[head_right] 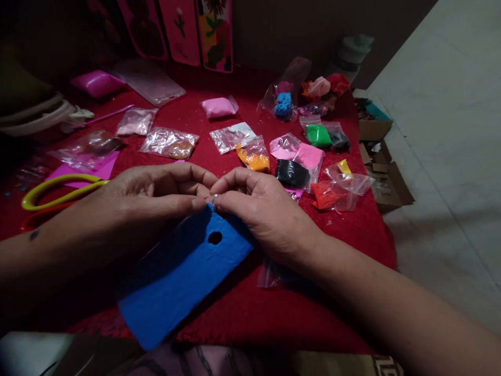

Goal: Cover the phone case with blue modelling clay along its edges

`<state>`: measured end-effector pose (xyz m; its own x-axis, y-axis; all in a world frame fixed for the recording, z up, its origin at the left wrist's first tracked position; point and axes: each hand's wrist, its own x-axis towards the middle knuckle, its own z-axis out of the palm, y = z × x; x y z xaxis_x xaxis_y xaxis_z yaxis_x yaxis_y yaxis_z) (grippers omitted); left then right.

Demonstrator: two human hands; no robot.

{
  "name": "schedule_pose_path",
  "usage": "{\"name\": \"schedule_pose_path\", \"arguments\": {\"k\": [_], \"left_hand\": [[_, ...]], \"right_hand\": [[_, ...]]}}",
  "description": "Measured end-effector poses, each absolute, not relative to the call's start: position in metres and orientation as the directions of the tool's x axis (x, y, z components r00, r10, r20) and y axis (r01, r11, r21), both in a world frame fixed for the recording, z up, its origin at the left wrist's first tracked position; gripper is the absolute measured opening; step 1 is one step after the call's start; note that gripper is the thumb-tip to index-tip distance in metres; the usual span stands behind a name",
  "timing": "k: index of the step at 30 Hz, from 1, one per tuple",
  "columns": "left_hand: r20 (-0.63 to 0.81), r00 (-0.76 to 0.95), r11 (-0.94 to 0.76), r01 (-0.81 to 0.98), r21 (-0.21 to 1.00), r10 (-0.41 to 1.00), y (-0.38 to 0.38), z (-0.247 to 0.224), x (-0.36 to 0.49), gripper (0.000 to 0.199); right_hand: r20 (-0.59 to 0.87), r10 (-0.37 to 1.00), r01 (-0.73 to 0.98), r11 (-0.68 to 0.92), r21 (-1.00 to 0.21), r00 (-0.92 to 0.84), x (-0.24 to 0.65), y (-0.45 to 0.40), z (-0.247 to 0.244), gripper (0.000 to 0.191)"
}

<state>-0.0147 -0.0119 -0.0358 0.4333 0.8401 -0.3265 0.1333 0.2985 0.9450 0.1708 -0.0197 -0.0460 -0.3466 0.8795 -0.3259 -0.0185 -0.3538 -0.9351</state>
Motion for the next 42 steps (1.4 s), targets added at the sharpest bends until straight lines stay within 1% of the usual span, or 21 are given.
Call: {"name": "schedule_pose_path", "arguments": {"k": [4, 9, 14, 17, 23, 29, 31, 35, 39, 42], "left_hand": [[-0.319, 0.416, 0.293, 0.127, 0.948, 0.852, -0.012, -0.036, -0.014, 0.019], [-0.309, 0.401, 0.287, 0.115, 0.951, 0.863, -0.014, -0.037, -0.011, 0.016], [-0.307, 0.397, 0.260, 0.168, 0.951, 0.865, -0.015, -0.034, -0.009, 0.016], [-0.310, 0.396, 0.256, 0.184, 0.949, 0.864, -0.014, -0.035, -0.009, 0.019], [-0.323, 0.386, 0.290, 0.142, 0.946, 0.864, -0.014, -0.034, -0.007, 0.032], [-0.311, 0.395, 0.265, 0.165, 0.950, 0.865, -0.014, -0.034, -0.007, 0.027], [-0.310, 0.378, 0.270, 0.158, 0.950, 0.872, -0.015, -0.035, -0.006, 0.029], [-0.340, 0.360, 0.313, 0.133, 0.940, 0.869, -0.016, -0.036, -0.004, 0.034], [-0.327, 0.387, 0.305, 0.121, 0.945, 0.862, -0.014, -0.035, -0.008, 0.026], [-0.306, 0.413, 0.267, 0.151, 0.952, 0.857, -0.013, -0.035, -0.012, 0.016]], "right_hand": [[-0.323, 0.873, -0.064, -0.369, -0.927, -0.366, 0.171, -0.021, -0.045, 0.005], [-0.336, 0.872, -0.045, -0.375, -0.926, -0.355, 0.170, -0.021, -0.045, 0.006], [-0.326, 0.865, -0.072, -0.380, -0.922, -0.382, 0.171, -0.021, -0.046, 0.005], [-0.336, 0.861, -0.077, -0.392, -0.917, -0.381, 0.171, -0.022, -0.046, 0.006], [-0.327, 0.864, -0.066, -0.379, -0.923, -0.384, 0.172, -0.022, -0.046, 0.003], [-0.334, 0.861, -0.056, -0.383, -0.922, -0.384, 0.171, -0.022, -0.045, 0.008], [-0.343, 0.860, -0.049, -0.388, -0.920, -0.379, 0.170, -0.022, -0.045, 0.011], [-0.346, 0.857, -0.030, -0.385, -0.922, -0.382, 0.170, -0.021, -0.045, 0.009], [-0.338, 0.860, -0.031, -0.377, -0.926, -0.383, 0.170, -0.022, -0.046, 0.007], [-0.327, 0.866, -0.045, -0.370, -0.928, -0.379, 0.171, -0.022, -0.046, 0.005]]}}
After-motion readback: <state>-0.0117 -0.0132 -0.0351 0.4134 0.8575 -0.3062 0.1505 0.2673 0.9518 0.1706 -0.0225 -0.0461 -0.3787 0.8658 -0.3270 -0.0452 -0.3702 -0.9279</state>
